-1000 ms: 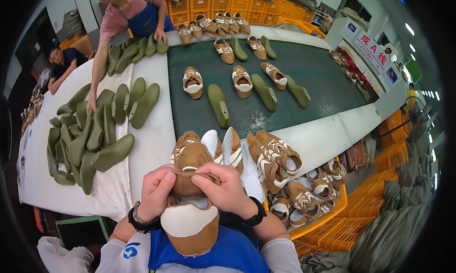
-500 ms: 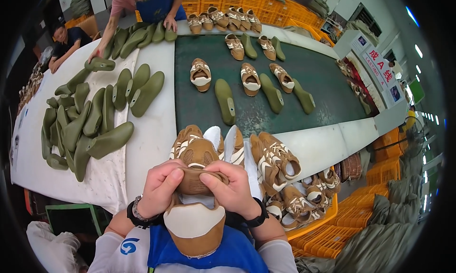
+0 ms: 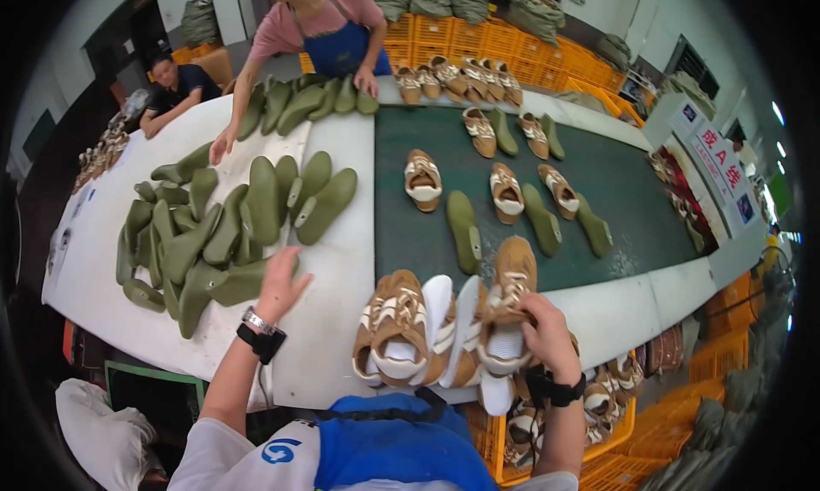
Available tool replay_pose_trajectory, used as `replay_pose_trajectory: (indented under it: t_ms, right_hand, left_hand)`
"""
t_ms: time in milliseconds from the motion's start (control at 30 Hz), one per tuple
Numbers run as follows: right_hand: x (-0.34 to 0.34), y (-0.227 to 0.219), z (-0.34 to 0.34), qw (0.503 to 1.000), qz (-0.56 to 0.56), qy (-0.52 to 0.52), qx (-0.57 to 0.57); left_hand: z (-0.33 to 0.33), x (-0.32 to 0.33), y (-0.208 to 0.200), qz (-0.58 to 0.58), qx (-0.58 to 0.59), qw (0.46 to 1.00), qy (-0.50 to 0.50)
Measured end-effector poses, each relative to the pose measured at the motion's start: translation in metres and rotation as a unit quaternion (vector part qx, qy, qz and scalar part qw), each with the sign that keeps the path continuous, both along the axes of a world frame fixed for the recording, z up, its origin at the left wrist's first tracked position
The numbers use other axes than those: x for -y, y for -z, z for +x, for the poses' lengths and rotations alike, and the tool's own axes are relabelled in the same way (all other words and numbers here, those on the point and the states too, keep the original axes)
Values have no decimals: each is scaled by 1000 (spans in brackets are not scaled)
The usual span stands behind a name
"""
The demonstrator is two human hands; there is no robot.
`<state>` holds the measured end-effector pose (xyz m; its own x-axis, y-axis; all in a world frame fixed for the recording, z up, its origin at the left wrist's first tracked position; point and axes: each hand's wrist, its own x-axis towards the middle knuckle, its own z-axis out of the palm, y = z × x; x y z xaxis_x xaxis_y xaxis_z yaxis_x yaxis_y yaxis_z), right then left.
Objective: The recorder is assembling shoe components by placing upper parts onto lasts on a factory production line conveyor belt.
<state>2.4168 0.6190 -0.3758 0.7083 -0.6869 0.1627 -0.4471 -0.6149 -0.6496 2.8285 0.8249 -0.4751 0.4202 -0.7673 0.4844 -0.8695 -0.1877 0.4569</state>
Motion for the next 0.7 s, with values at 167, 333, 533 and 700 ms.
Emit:
replay_pose_trajectory:
  t_ms: [167,333,533,700]
  right_hand:
    - [7,77,-28,993,-22,-38,-113]
    - [-1,50,-6,996,-9,54,-68]
    - [-11,67,-4,995,-24,60,-77]
    - [-20,57,16,992,-80,54,-80]
  left_hand:
    - [119,-83,59,330,45,919,-211]
    - [137,-99,57,358,65,922,-132]
    - [25,-58,28,364,-46,924,-110]
    - [0,6,43,370,-130,919,-37]
